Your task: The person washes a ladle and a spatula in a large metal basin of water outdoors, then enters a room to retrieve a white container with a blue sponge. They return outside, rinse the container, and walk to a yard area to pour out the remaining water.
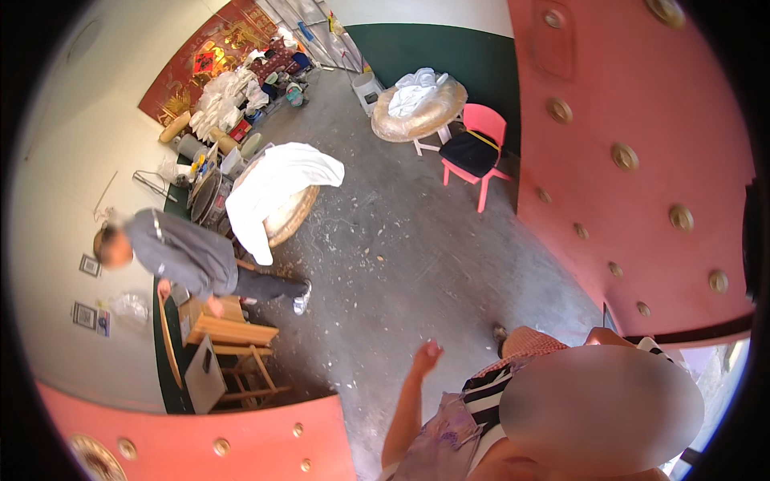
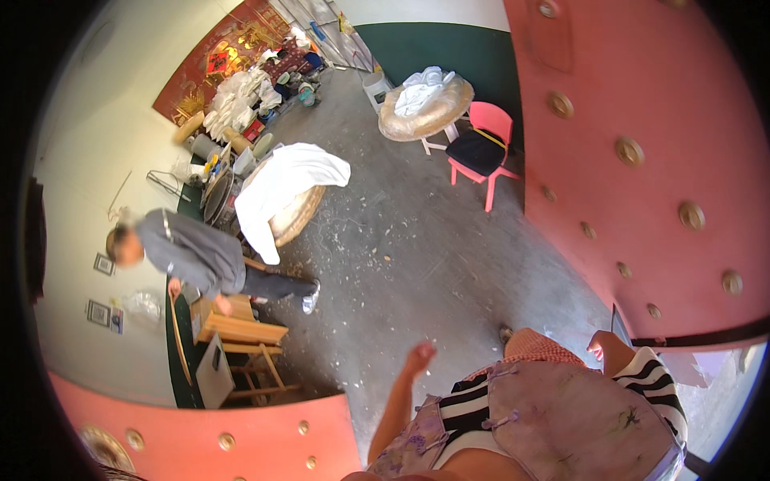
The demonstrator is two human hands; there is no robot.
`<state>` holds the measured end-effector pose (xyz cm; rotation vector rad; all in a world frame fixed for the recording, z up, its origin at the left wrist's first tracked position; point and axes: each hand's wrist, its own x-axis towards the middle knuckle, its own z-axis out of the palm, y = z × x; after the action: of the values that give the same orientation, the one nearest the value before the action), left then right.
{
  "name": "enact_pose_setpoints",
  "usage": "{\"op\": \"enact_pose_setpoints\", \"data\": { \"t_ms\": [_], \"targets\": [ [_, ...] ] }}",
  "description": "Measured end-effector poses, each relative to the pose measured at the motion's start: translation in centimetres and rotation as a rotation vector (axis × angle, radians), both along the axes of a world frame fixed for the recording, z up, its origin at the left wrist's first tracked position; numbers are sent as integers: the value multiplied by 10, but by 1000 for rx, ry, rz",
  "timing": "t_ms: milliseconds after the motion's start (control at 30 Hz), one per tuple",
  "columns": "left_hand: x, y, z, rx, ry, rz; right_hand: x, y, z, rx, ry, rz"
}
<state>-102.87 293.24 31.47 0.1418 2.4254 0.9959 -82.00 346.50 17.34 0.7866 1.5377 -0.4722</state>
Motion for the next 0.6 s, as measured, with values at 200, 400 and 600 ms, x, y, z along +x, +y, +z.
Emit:
{"op": "enact_pose_setpoints", "data": {
  "t_ms": [200, 400, 600],
  "targets": [
    [-40, -42, -88, -303, -481, -87, -273, -3, 10, -74, 400, 437],
    [-289, 16, -132, -83, -404, 17, -584, -35, 30, -145, 1010, 249],
    [-508, -39, -76, -31, -467, 154, -737, -49, 21, -238, 603, 223]
  ]
}}
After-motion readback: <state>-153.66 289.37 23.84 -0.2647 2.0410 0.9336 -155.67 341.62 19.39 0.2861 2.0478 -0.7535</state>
